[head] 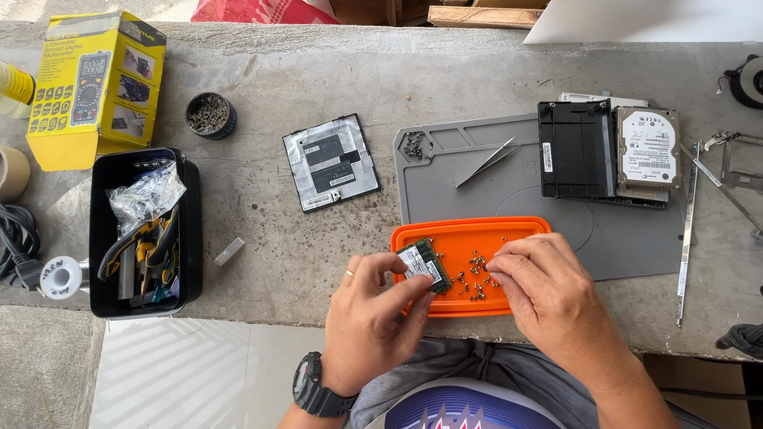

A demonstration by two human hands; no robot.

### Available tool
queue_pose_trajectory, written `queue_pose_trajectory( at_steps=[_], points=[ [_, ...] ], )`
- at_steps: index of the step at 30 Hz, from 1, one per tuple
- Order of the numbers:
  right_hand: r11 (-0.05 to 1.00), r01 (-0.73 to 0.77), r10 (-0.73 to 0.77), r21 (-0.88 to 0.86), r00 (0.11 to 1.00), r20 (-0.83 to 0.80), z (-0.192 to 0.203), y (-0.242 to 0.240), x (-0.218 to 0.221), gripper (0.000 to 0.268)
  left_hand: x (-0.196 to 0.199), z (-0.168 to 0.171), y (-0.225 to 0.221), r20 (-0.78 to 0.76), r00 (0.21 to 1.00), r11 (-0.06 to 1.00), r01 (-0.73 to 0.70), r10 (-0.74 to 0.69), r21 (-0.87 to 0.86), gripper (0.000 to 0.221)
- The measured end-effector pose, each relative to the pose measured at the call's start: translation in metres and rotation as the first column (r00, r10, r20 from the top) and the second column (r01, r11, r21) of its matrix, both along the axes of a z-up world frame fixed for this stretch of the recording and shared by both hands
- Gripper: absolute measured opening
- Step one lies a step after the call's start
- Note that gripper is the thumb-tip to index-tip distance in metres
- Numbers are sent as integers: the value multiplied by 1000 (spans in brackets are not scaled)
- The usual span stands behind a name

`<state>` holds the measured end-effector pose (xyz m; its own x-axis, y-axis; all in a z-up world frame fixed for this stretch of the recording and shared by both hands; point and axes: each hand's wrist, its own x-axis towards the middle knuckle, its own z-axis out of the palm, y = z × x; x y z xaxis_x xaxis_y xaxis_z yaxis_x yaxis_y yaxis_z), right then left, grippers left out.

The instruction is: Organizing and sorting small electronic screws and a circuit board into a plastic container on a repair bench.

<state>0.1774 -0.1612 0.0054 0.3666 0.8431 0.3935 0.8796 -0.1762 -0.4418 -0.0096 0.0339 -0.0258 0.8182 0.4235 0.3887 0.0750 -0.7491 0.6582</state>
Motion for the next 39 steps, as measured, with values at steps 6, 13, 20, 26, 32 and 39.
queue_pose_trajectory(
  at_steps=[6,13,20,26,32,39],
  points=[
    [999,24,-23,-35,1000,15,2,-4,-3,3,1,3,3,4,985,961,166,-171,222,22],
    [999,33,-33,-29,999,7,-1,-9,-5,3,3,7,3,15,987,969,156,-162,193,16],
    [999,37,-37,-10,999,15,-1,-11,-6,2,3,7,2,21,990,979,136,-141,152,12],
    [999,53,-53,1,998,-42,0,-15,-9,4,10,7,-5,37,991,989,130,-132,67,3],
    [995,100,-98,21,991,-89,4,-21,-12,2,25,2,-22,-8,981,971,193,-194,141,3],
    [991,117,-109,67,988,-110,3,-32,-9,4,29,2,-26,-91,972,958,230,-217,171,5]
  ],
)
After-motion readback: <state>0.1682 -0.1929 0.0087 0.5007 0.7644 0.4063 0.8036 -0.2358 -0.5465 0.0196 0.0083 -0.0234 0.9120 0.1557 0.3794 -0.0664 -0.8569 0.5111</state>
